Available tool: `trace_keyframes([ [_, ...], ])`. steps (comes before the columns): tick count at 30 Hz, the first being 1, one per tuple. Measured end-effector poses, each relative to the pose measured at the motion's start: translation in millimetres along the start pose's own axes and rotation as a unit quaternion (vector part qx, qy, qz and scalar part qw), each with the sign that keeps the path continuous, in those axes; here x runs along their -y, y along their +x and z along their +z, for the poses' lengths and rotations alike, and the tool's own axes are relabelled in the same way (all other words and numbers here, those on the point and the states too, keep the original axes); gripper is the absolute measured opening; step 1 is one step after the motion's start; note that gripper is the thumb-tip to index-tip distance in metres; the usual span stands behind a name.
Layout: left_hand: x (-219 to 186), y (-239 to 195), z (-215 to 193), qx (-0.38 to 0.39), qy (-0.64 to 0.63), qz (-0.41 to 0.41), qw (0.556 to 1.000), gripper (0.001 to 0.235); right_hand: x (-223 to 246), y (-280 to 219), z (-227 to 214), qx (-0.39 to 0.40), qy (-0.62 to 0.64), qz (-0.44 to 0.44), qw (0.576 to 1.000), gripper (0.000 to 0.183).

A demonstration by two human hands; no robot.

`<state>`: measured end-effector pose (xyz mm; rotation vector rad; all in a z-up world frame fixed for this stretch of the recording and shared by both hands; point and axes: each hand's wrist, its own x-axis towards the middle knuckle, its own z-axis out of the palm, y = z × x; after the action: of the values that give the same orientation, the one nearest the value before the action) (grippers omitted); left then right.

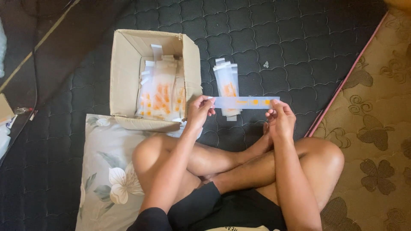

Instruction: A person is sitting on a mattress, sorting through a cardboard box of plastic strips with orange markings, inspecting them one by one.

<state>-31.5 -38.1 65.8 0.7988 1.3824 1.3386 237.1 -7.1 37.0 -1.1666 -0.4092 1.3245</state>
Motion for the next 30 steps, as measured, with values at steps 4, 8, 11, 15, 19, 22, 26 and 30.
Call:
trace_keyframes([
  [4,6,3,-1,-0.001,0.005,0.008,1.0,0.013,-2,1,0,-0.001,0.003,0.004,1.0,0.007],
  [8,9,6,-1,0.001,0.009,0.016,1.0,0.013,2,-4,5,-0.004,-0.003,0.003,1.0,0.007],
  [11,11,7,-2,0.001,0.009,0.02,1.0,0.013,1,-5,5,-0.007,-0.002,0.006,1.0,0.006],
  [15,13,8,-3,0.005,0.01,0.026,1.0,0.014,1,-5,5,-0.009,-0.001,0.007,1.0,0.005],
  [19,13,9,-4,0.007,0.013,0.028,1.0,0.014,-2,-1,3,-0.011,-0.003,0.005,1.0,0.005],
  [22,17,12,-5,0.007,0.021,0.029,0.999,0.014,-2,0,3,-0.008,-0.004,0.006,1.0,0.005],
  [26,16,10,-4,0.011,0.005,0.036,0.999,0.014,-1,-2,3,-0.005,0.0,0.011,1.0,0.005],
  [30,15,9,-4,0.01,0.001,0.042,0.999,0.015,1,-3,3,0.0,0.012,0.016,1.0,0.005],
])
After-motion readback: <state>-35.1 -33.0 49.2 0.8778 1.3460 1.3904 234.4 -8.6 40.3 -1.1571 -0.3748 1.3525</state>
